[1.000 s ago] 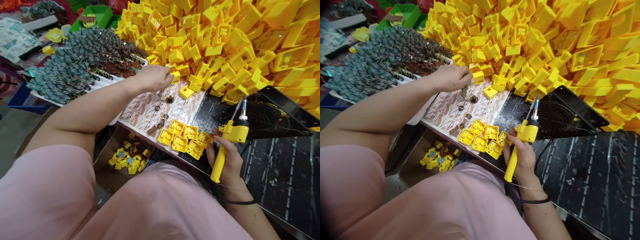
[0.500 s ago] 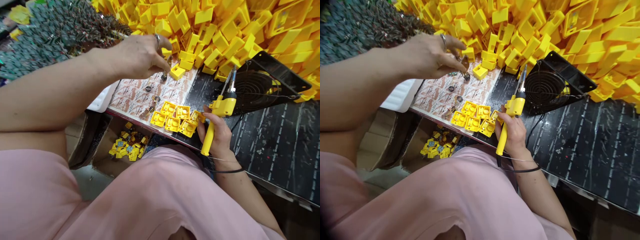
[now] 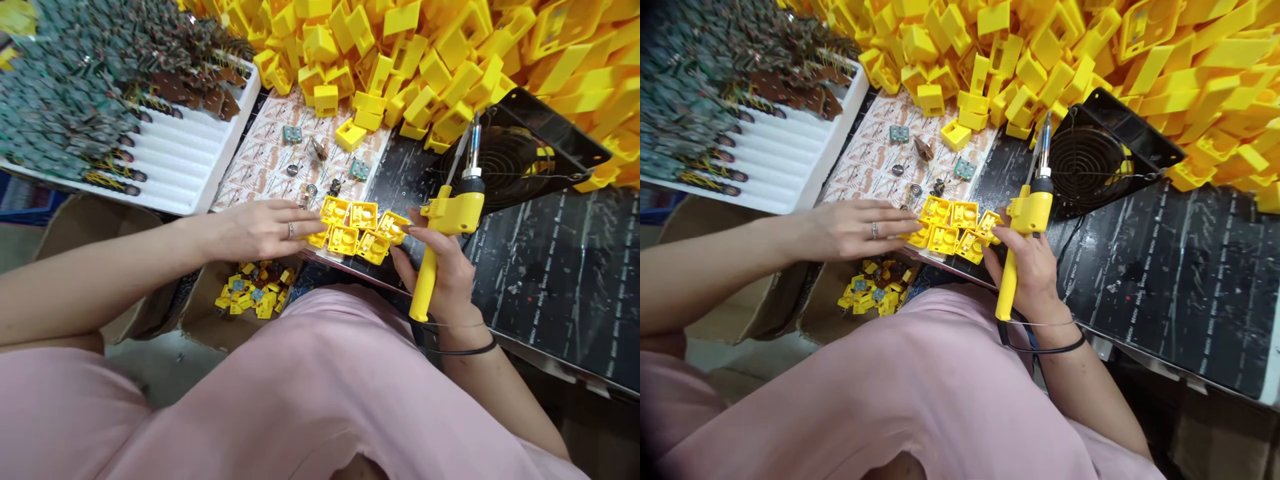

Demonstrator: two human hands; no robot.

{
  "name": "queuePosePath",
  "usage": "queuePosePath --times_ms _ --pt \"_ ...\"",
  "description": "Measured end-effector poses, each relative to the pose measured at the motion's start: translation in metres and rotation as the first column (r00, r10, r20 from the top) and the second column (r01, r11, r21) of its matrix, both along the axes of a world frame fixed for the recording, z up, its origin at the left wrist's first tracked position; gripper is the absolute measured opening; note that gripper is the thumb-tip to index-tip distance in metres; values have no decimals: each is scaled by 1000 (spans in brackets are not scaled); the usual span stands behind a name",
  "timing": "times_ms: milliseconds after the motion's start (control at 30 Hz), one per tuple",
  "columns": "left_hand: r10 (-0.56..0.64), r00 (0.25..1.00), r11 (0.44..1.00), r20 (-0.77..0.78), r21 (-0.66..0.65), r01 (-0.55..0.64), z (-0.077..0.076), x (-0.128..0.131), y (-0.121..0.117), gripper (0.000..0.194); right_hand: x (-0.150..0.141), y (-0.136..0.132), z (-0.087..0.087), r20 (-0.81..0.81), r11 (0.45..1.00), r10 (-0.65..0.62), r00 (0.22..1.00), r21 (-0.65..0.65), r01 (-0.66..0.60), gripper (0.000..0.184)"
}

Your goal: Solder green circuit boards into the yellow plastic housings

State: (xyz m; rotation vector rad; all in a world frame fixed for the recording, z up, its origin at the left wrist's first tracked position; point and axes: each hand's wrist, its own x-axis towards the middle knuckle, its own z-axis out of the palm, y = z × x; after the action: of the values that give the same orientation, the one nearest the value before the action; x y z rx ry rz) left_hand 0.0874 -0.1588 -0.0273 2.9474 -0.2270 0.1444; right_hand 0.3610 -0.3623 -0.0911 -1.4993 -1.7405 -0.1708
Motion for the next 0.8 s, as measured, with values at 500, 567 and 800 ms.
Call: queuePosePath --times_ms 500,567,800 --pt "647 760 758 -62 164 -631 -1 72 -13 37 0 -13 10 52 991 -51 997 128 44 38" --pt "622 773 776 -122 226 -589 -3 80 -13 33 2 -15 11 40 991 -41 998 130 36 39" --pt "663 659 748 -356 283 -600 4 94 -13 30 2 -12 6 17 998 10 1000 67 -11 39"
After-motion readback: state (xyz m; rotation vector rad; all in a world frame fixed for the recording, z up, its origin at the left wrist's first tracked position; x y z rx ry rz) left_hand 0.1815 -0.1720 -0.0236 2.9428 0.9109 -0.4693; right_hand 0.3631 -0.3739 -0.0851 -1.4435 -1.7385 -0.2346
